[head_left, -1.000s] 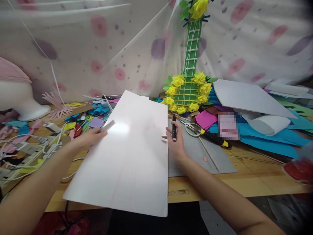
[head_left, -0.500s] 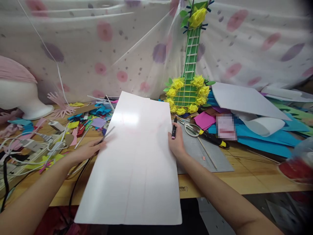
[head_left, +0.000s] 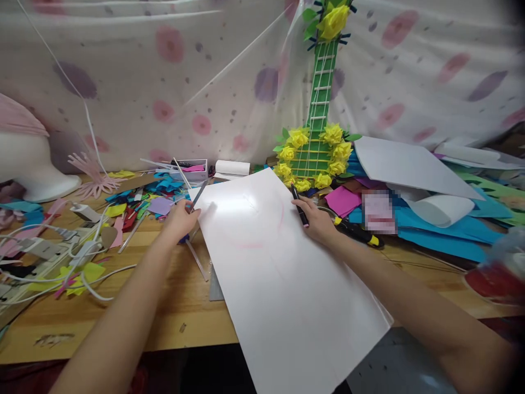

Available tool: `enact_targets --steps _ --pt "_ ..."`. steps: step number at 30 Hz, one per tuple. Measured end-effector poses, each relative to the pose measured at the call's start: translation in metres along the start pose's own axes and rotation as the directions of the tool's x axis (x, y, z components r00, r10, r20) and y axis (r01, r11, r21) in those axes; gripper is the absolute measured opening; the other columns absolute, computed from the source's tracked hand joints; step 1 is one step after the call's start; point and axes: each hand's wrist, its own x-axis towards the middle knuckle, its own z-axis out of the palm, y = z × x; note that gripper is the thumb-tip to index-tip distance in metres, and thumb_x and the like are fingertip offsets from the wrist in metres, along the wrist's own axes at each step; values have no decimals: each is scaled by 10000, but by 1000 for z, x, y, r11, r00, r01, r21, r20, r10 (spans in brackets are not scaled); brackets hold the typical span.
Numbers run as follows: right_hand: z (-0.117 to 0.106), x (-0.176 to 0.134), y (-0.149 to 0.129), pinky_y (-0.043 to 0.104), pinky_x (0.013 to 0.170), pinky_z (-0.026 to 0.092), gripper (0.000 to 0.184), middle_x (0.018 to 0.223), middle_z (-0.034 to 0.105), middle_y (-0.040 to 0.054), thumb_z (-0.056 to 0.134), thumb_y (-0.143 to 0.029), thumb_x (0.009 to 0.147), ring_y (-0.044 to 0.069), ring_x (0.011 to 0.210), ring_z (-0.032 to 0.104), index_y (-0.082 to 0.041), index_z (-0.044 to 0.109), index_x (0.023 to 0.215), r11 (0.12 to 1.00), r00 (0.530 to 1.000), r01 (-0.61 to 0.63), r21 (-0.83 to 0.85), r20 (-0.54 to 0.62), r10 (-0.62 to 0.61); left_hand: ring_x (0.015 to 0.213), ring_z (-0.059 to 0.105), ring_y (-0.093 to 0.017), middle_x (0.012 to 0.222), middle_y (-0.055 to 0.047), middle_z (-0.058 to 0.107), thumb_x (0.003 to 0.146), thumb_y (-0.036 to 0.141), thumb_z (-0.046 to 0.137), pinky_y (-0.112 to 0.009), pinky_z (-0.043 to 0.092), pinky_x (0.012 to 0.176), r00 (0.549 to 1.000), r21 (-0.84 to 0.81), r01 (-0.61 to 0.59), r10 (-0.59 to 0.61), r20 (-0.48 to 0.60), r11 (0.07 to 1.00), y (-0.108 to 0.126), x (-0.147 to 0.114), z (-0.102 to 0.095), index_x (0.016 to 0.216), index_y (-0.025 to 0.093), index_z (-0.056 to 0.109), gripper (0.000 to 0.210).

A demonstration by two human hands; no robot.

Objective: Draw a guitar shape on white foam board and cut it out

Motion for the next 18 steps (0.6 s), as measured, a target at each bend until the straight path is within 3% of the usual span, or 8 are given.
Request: enact_targets --steps 4,7,9,11,14,18 --pt "9 7 -5 442 875 453 424 1237 561 114 537 -212 755 289 1108 529 -222 538 1179 998 995 19 53 -101 -14 1036 580 -252 1144 -154 594 768 360 512 -338 440 852 998 -55 56 -57 -19 997 8 1 27 1174 151 509 457" --pt "10 25 -27 460 954 396 332 1142 614 112 510 -380 826 266 1095 535 -208 575 1103 946 982 22 324 -187 41 1152 520 -267 1243 -186 538 781 340 510 -349 405 930 997 -72 73 -76 -31 995 8 -4 39 1235 120 468 506" --pt "12 41 -50 419 889 442 359 1078 640 86 463 -464 850 222 969 596 -220 581 1086 797 990 -32 603 -91 109 1204 482 -278 1277 -195 516 773 326 529 -359 385 961 997 -61 71 -73 -30 996 9 -7 40 1256 112 449 535" --pt "19 57 -77 376 800 479 438 925 669 72 400 -537 856 190 830 627 -200 604 1047 569 996 -90 817 60 71 1228 463 -288 1292 -186 515 748 293 562 -370 375 978 998 -43 60 -61 -9 997 9 -8 38 1259 125 451 549" --pt "39 75 -111 329 764 478 460 816 665 49 461 -577 804 161 750 621 -186 642 966 362 983 -175 916 186 6 1228 468 -298 1305 -152 526 704 227 608 -390 378 984 999 -35 38 -37 26 999 10 -9 33 1266 166 460 584" --pt "68 85 -134 298 735 475 385 810 653 30 582 -550 722 152 737 622 -195 634 863 230 973 -228 946 230 22 1217 484 -290 1324 -142 518 678 167 624 -375 395 979 997 -25 19 -17 74 1000 8 -11 35 1297 163 452 643"
